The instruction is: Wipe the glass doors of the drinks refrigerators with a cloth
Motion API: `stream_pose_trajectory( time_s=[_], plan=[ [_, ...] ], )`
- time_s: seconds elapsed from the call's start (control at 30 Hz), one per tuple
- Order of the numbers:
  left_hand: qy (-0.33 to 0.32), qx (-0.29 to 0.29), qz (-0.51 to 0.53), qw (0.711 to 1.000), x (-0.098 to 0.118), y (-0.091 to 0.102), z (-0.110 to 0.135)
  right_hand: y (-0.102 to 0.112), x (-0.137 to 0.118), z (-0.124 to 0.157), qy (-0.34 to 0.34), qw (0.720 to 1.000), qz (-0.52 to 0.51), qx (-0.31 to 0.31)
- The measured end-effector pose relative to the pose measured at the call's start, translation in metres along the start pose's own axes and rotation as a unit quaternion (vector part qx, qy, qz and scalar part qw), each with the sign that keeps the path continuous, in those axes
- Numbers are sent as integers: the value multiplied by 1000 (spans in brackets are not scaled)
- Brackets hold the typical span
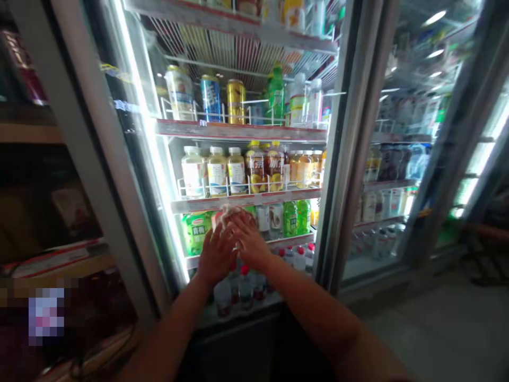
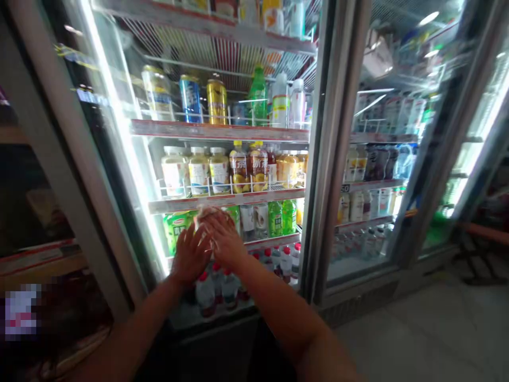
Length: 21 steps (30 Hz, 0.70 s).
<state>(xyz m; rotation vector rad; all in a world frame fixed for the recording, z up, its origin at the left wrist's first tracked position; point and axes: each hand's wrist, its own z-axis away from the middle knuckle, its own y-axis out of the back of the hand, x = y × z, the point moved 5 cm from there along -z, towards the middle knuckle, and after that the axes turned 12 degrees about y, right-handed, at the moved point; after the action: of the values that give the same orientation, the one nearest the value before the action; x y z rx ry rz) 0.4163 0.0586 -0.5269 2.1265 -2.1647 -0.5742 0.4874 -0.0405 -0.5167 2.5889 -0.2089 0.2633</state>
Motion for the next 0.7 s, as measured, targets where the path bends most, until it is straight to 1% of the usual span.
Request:
stream_pose_trajectory(
  time_s=[0.03,0.07,0.13,0.2,0.23,0.27,0.3,0.33,0.37,0.4,0.43,0.47,0.53,0.57,0.6,0.63,0.67,0.7],
  plan=[
    [-18,-9,16,1000,5,-2,-18,5,5,-5,14,1000,-26,-2],
    [-23,-15,23,999,7,-4,-33,13,12,-9,23,999,-43,-2],
    [-16,-26,7,1000,8,-8,-53,38,34,-14,11,999,-31,23],
    [-15,-36,-27,999,7,-12,-55,71,63,-9,-41,995,48,74],
    [-16,-41,-42,998,6,-13,-51,86,78,-2,-83,986,101,102],
    [-12,-44,-55,997,4,-14,-46,98,93,7,-124,975,148,111],
    [-2,-46,-67,997,0,-14,-41,107,107,16,-151,965,187,106],
    [7,-43,-77,996,-5,-12,-39,111,117,26,-157,959,218,87],
    [14,-38,-86,995,-13,-9,-41,111,125,34,-137,959,241,54],
    [18,-29,-93,995,-22,-5,-48,109,129,41,-108,958,264,35],
    [19,-18,-95,995,-33,2,-59,107,132,47,-83,954,286,31],
    [23,-2,-91,996,-44,10,-76,106,134,52,-64,950,304,40],
    [57,54,-65,995,-67,32,-115,102,134,58,-44,943,324,59],
    [94,87,-47,991,-77,43,-134,101,133,59,-39,941,330,69],
    [132,132,-30,982,-85,52,-148,100,132,59,-36,939,332,76],
    [162,170,-19,972,-88,58,-158,99,131,59,-35,938,334,82],
    [182,195,-15,964,-86,60,-162,99,129,60,-35,937,336,86],
    [190,203,-21,960,-80,58,-162,99,129,61,-38,937,337,87]
  ],
)
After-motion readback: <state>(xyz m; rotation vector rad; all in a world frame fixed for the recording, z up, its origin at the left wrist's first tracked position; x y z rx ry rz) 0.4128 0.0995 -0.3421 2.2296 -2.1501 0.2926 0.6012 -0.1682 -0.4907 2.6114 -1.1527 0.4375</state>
